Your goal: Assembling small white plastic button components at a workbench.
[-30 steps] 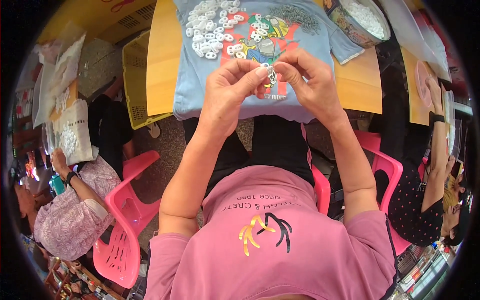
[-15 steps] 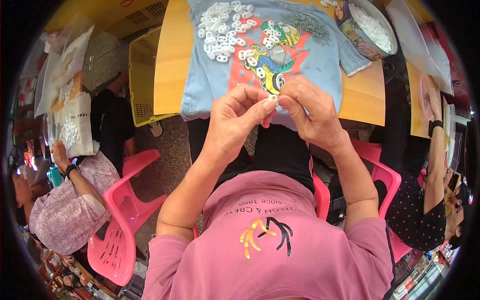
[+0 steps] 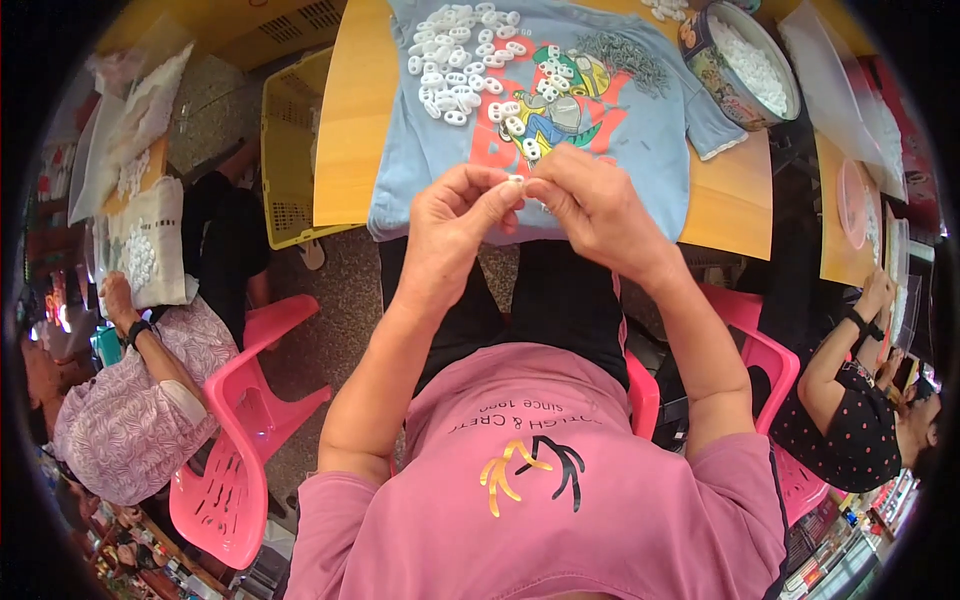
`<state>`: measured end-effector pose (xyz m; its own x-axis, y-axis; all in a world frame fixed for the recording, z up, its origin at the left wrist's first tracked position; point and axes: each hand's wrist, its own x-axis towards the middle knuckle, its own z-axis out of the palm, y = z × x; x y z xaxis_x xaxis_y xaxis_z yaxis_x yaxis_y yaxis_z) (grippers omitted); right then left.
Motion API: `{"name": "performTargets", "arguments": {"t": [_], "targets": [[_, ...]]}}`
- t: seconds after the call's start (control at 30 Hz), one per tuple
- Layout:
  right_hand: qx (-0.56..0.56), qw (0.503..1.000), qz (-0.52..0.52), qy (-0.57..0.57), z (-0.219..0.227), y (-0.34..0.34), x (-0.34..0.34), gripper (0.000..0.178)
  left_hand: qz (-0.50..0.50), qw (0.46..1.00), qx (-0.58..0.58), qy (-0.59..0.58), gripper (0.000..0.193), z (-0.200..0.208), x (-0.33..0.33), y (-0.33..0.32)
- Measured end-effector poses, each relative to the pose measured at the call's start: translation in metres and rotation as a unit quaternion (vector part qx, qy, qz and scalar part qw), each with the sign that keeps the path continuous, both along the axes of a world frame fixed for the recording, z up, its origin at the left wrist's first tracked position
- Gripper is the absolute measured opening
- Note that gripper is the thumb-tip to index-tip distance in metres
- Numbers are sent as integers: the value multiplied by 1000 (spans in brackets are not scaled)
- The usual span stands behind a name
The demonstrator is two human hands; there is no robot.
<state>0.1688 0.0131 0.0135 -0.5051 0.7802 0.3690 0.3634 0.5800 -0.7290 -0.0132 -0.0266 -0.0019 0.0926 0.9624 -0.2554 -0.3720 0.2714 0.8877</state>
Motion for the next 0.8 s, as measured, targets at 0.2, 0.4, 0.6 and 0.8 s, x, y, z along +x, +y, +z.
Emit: {"name": "performTargets", "arguments": {"t": [0.2, 0.4, 0.6, 0.8], "targets": [[47, 989, -92, -108, -7, 22, -3, 15, 29, 999, 13, -6, 15, -4, -22, 1], [47, 961, -146, -232, -4, 27, -15, 20, 41, 999, 21, -9, 16, -4, -27, -1], [-65, 963, -152, -213, 0, 34, -12, 17, 33, 999, 28, -21, 17, -5, -23, 0], [-284, 951, -88, 87, 8, 30, 4, 23, 19, 998, 29, -59, 15, 2, -10, 6]]}}
